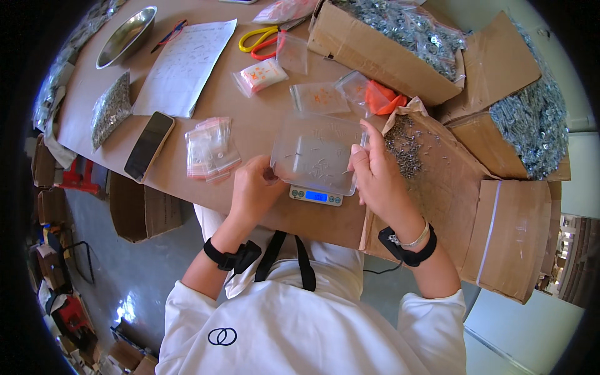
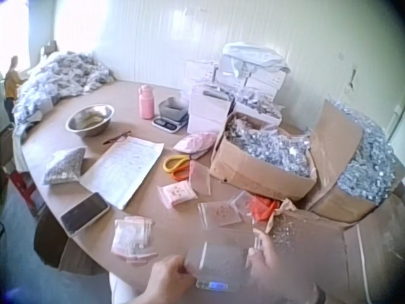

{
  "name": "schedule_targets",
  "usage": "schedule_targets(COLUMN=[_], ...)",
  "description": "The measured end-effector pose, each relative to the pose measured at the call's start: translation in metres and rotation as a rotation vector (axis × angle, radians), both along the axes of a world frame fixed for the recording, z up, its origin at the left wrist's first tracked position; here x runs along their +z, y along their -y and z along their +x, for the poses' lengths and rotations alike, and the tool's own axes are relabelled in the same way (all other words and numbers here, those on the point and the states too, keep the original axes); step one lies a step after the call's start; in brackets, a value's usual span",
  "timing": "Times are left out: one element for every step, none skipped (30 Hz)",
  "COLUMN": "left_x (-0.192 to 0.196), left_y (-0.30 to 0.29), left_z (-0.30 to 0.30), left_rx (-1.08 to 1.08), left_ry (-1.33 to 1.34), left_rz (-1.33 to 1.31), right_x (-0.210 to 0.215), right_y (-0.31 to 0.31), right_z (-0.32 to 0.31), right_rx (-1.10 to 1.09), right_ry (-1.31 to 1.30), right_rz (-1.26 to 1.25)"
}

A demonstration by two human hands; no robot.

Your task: Weighing small metal components on a digital scale and packaging them into plastic bags.

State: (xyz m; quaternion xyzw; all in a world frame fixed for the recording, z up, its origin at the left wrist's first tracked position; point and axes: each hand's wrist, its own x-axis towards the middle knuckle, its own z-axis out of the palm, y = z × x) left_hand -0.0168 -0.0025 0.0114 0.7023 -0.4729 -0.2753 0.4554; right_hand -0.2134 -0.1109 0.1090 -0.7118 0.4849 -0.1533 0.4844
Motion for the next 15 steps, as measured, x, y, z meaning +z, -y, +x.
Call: schedule_targets(left_x=[0.002, 0.002, 0.002, 0.001, -0.002, -0.006, -0.008, -0.007, -0.004, -0.002, -0.002, -0.002, -0.003, -0.003, -0.004], left_y=[0.001, 0.002, 0.002, 0.002, 0.003, 0.003, 0.003, 0.003, 0.004, 0.005, 0.004, 0.003, 0.002, 0.002, 0.001], left_z=[-0.002, -0.002, -0.003, -0.003, -0.003, -0.003, -0.003, -0.004, -0.004, -0.004, -0.004, -0.003, -0.003, -0.003, -0.002], left_rx=[0.0, 0.005, 0.003, 0.001, 0.009, 0.014, 0.019, 0.022, 0.013, 0.004, 0.009, 0.01, 0.01, 0.007, 0.016], left_ry=[-0.035, -0.035, -0.037, -0.04, -0.039, 0.016, 0.072, 0.069, 0.022, -0.025, -0.026, -0.057, -0.088, -0.092, -0.107], left_rz=[0.045, 0.046, 0.068, 0.091, 0.093, 0.071, 0.05, 0.051, 0.05, 0.048, 0.051, 0.041, 0.03, 0.029, 0.024], right_x=[0.002, 0.004, 0.005, 0.004, 0.002, 0.001, 0.003, 0.007, 0.011, 0.015, 0.019, 0.02, 0.017, 0.016, 0.013], right_y=[-0.003, -0.005, -0.006, -0.007, -0.007, -0.008, -0.009, -0.011, -0.012, -0.015, -0.017, -0.019, -0.018, -0.017, -0.015], right_z=[0.002, 0.005, 0.006, 0.006, 0.005, 0.006, 0.009, 0.011, 0.012, 0.014, 0.016, 0.018, 0.018, 0.016, 0.014], right_rx=[0.003, 0.015, 0.027, 0.033, 0.052, 0.07, 0.078, 0.089, 0.1, 0.103, 0.105, 0.106, 0.111, 0.094, 0.076], right_ry=[-0.001, -0.012, -0.023, -0.023, -0.026, -0.028, -0.025, -0.023, -0.021, -0.023, -0.015, -0.006, -0.005, 0.005, 0.015], right_rz=[0.002, -0.076, -0.155, -0.154, -0.274, -0.395, -0.394, -0.465, -0.536, -0.535, -0.53, -0.525, -0.522, -0.518, -0.514])
